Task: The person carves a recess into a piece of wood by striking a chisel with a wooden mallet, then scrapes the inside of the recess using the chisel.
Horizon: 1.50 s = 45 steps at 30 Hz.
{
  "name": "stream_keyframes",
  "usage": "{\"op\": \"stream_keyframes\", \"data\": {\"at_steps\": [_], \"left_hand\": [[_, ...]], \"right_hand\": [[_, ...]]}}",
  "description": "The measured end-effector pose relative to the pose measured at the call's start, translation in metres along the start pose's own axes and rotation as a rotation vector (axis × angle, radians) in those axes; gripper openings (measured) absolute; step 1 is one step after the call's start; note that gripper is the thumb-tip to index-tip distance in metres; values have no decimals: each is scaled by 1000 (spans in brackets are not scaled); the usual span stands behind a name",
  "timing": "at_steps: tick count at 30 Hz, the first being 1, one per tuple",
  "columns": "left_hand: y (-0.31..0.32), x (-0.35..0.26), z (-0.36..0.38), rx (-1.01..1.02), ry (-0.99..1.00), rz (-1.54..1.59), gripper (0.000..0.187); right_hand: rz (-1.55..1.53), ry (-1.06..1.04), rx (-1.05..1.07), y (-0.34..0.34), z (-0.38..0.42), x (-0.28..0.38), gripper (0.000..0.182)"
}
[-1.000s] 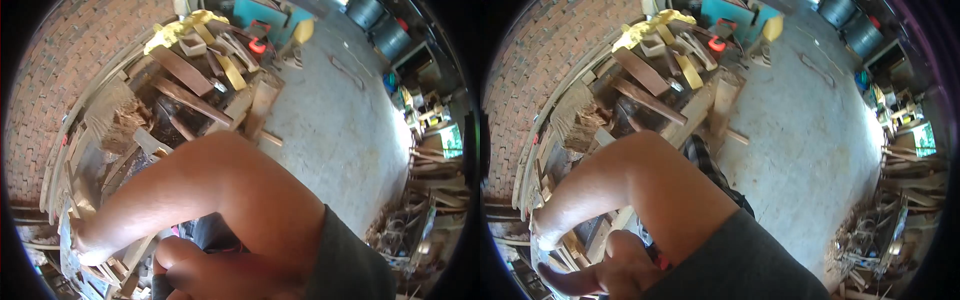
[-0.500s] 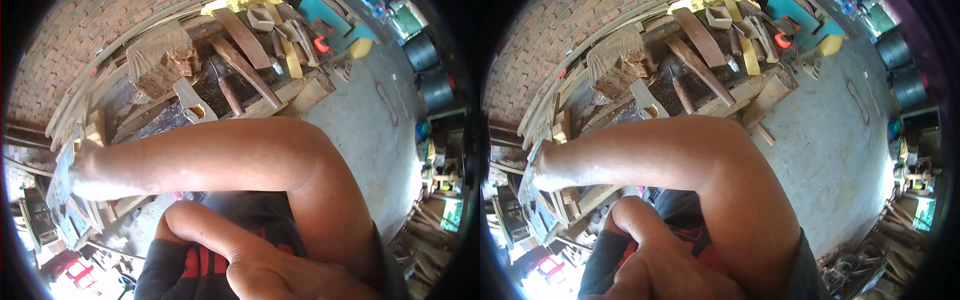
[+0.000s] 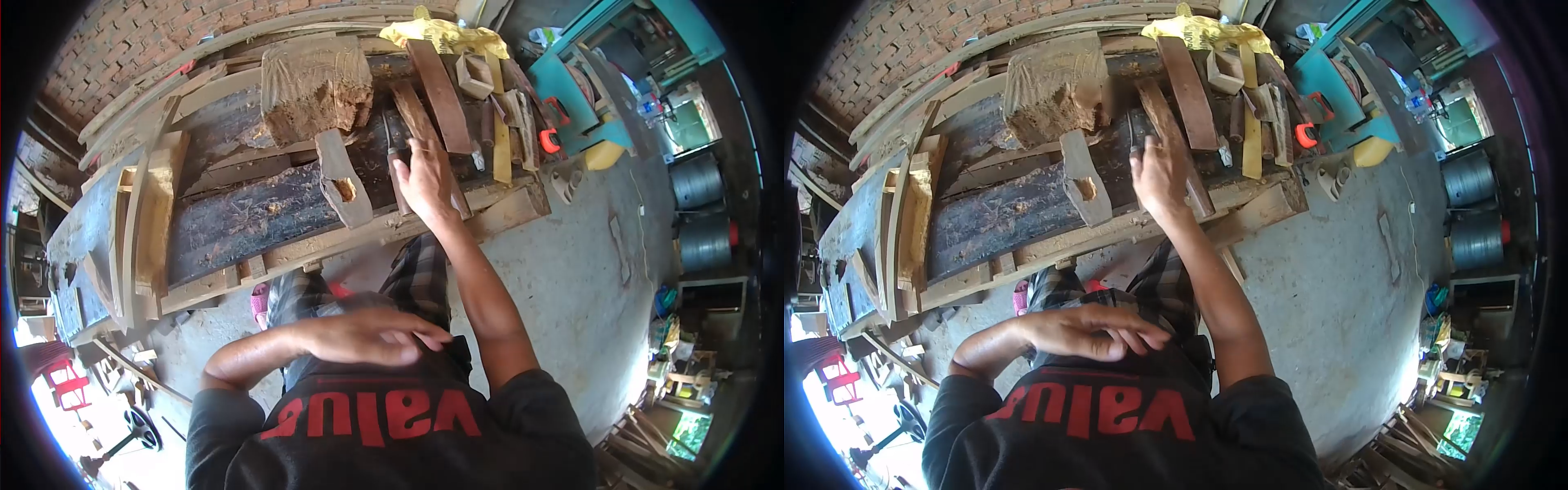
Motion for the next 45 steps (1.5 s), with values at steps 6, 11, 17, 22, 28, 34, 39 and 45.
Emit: {"op": "stream_keyframes", "data": {"at_steps": [6, 11, 17, 22, 28, 34, 39, 45], "left_hand": [[-62, 40, -5, -377, -71, -207, 44], [-107, 41, 13, -758, -4, -565, 39], [-124, 28, 37, -1103, 90, -786, 45], [-86, -1, 3, -1037, 180, -1484, 63], [-90, 11, -31, -699, 299, -1518, 62], [-89, -17, -19, -797, 551, -1374, 33], [-95, -5, -13, -942, 601, -1206, 27], [-89, -16, -3, -1066, 643, -1126, 26]], "right_hand": [[-9, 219, 336, 34, 21, -5, 51], [-235, 216, 202, 55, 39, -29, 46], [-912, 471, 433, -3, 99, -20, 39], [-988, 379, 469, -42, 143, 3, 44], [-1143, 465, 660, -82, 145, 26, 40], [-530, 360, 232, -39, 102, -85, 44], [-59, 160, 117, -10, 62, -95, 54], [-112, 349, 297, 39, 28, -100, 60]]}}
Point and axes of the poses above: each hand's wrist, its own z-axis away from the middle knuckle, its own y-axis out of the palm, x = y × z, the point moved 9 cm from there along -z, towards the middle knuckle, and after that the axes turned 3 degrees about y, right-handed, at the moved point
